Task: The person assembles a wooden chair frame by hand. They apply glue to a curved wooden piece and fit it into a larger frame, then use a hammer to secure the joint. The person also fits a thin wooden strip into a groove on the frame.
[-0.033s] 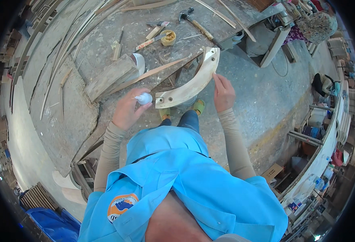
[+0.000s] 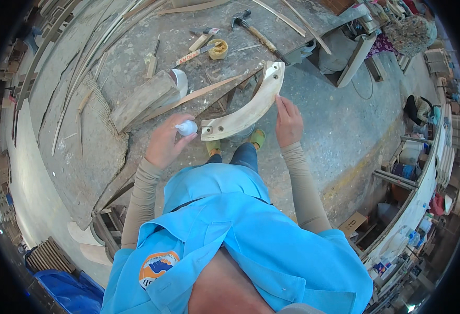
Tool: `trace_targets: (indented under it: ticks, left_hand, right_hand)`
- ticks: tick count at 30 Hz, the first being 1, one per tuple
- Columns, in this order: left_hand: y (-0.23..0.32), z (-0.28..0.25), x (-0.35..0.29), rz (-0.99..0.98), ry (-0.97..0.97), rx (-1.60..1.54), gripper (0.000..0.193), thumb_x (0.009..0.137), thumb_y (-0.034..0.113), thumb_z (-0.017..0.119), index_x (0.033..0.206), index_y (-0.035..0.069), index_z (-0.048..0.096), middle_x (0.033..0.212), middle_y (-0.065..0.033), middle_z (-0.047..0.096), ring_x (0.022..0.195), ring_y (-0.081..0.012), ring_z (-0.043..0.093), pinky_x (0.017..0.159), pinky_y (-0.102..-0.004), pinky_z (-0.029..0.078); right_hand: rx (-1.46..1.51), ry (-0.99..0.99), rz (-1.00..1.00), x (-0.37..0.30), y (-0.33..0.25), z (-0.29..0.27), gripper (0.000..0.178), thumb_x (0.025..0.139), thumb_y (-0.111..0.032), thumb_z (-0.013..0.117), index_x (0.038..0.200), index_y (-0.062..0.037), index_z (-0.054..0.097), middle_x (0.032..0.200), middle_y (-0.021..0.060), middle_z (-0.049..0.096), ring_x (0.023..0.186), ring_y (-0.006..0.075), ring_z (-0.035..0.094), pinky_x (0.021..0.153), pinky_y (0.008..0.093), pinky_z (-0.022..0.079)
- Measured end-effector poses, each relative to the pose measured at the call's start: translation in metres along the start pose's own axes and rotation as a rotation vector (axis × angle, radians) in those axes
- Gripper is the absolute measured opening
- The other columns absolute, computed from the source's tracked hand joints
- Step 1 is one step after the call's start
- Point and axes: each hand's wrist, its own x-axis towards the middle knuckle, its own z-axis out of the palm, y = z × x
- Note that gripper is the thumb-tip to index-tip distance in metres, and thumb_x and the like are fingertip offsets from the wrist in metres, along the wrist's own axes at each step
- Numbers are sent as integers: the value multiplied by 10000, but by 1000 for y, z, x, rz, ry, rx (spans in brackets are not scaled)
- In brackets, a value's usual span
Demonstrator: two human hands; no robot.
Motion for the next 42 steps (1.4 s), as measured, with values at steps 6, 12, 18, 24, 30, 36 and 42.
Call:
trace_targets:
  ticks: [6,12,18,24,30,36,42]
  left_hand:
    - [1,-1,5,14,-13,-9,337,839,142,697,1133,7,604,1143,-143,629,1014,-305,624,868,-353,494]
    - [-1,-2,7,37,-4,-31,346,846,138,695,1155,10,604,1164,-130,637,995,-277,634,826,-340,508]
    - [-2,-1,5,47,-2,-14,363,838,122,703,1172,25,599,1169,-124,637,987,-270,638,803,-338,516]
    - [0,-4,3,2,-13,-44,332,834,130,703,1129,16,602,1157,-125,627,1045,-312,621,903,-361,486]
    - [-2,-7,0,-52,-15,-78,308,843,99,681,1122,-2,599,1157,-136,623,1028,-319,619,905,-357,481]
    - [-4,-5,0,-103,5,-176,288,865,78,648,1132,-12,592,1156,-127,620,973,-278,636,827,-333,517]
    - [3,-6,3,-116,-31,-221,380,884,112,627,1246,41,536,1158,-67,621,984,-177,615,807,-296,504]
  right_hand:
    - [-19,-90,50,-9,-9,0,646,767,37,589,1392,-80,475,1267,79,550,1115,279,545,879,378,481]
    - [4,-93,128,-11,-10,2,683,773,59,553,1420,-137,454,1293,103,517,1157,307,509,942,410,445]
    - [-76,-166,124,-5,-9,1,747,760,79,537,1431,-237,450,1330,116,469,1170,331,486,944,436,437]
    - [-122,-142,116,-5,-12,3,739,765,72,550,1434,-221,442,1334,110,464,1173,329,482,939,438,435]
    - [-106,-131,145,-5,-16,5,704,793,59,574,1436,-189,432,1332,124,471,1179,340,483,959,444,431]
    - [-91,-118,150,-5,-17,8,683,801,43,578,1439,-142,420,1340,136,470,1181,344,481,969,449,422]
    - [-55,-136,163,-10,-22,7,694,796,52,569,1451,-76,378,1352,142,458,1192,350,470,1003,442,403]
